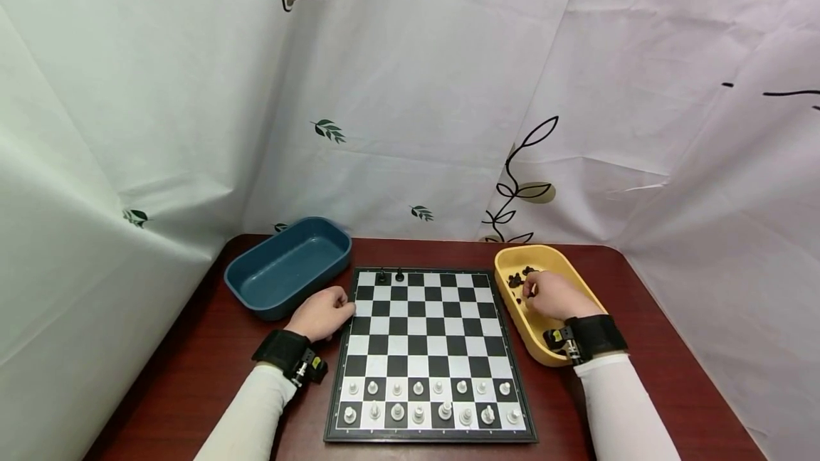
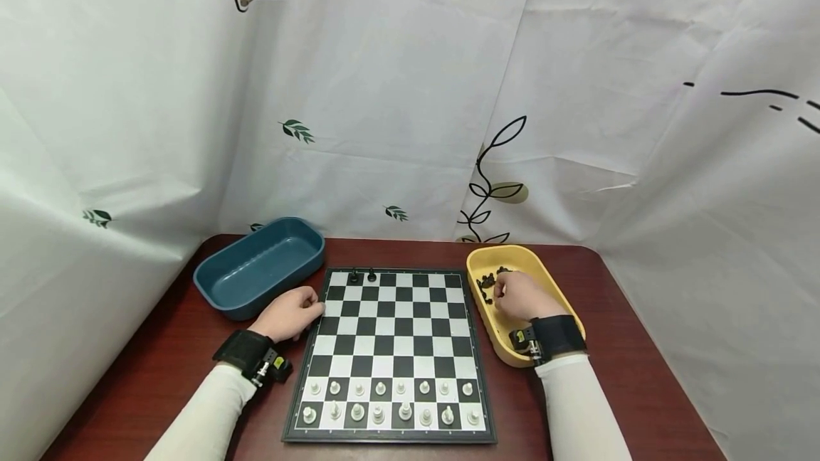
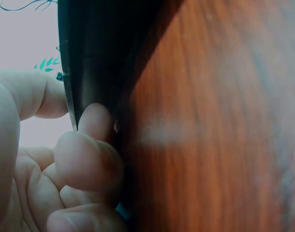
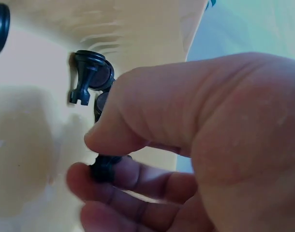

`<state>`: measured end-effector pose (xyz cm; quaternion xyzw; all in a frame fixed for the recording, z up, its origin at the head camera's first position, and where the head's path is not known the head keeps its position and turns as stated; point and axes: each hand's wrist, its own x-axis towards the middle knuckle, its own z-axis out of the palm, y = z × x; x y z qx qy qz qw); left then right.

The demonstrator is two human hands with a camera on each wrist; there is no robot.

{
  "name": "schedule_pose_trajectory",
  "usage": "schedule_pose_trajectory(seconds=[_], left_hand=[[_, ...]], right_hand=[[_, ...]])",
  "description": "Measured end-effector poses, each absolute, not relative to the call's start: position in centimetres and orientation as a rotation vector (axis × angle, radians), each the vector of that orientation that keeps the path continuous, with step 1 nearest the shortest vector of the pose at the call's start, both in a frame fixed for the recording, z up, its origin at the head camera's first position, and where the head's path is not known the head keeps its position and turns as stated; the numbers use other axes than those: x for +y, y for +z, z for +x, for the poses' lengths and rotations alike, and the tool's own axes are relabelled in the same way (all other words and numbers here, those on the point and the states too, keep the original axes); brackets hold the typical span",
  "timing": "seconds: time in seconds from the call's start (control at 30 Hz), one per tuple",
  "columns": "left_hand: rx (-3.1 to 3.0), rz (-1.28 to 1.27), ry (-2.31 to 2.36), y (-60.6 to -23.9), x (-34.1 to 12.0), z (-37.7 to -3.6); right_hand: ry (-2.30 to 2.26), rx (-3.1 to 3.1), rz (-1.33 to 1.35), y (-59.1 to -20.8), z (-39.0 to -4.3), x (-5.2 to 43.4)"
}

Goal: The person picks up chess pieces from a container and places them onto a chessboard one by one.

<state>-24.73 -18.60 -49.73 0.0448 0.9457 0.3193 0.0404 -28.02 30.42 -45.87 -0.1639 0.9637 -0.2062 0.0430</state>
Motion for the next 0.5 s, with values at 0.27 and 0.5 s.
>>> schedule_pose_trajectory(seconds=[0.27, 0.5], left_hand=[[2.899, 0.141, 0.974, -49.63, -18.55, -24.71], [2.899, 0.139, 0.974, -49.57, -18.54, -24.64]], right_hand=[[-0.617, 3.063, -0.576, -45.62, -28.25, 30.61], [-0.684, 3.148, -0.546, -45.49, -28.37, 30.44]])
